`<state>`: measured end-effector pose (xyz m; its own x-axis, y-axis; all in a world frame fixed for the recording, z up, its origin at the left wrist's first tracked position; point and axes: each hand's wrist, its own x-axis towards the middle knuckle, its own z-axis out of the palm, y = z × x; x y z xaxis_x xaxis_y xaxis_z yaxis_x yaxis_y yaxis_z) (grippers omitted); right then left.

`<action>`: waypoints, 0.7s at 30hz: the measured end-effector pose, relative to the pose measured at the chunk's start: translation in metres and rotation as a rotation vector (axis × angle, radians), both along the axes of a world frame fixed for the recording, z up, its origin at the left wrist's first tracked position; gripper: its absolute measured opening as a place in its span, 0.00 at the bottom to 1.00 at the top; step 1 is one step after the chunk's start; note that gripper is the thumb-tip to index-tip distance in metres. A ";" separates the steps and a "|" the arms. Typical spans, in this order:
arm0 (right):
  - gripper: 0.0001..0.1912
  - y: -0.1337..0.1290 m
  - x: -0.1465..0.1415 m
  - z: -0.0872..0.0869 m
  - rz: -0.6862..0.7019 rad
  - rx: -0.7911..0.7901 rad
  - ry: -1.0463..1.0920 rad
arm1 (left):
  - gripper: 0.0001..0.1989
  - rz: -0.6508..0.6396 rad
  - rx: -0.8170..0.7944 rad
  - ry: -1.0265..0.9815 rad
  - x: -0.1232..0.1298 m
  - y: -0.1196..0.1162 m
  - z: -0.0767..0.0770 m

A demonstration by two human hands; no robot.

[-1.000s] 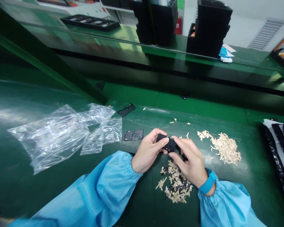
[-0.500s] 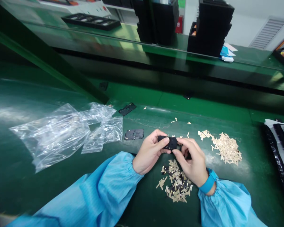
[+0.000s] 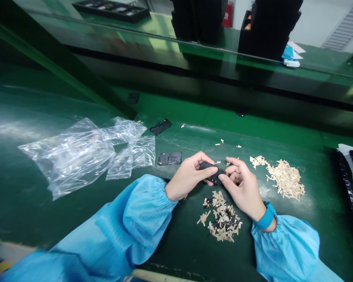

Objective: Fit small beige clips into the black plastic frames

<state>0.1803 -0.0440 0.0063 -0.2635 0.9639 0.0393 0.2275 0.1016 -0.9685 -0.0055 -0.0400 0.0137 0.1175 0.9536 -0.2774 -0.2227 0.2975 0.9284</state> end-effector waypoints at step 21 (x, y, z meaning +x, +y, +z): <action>0.07 -0.008 -0.001 0.016 0.692 0.249 -0.482 | 0.11 0.098 0.098 -0.075 -0.002 0.009 -0.012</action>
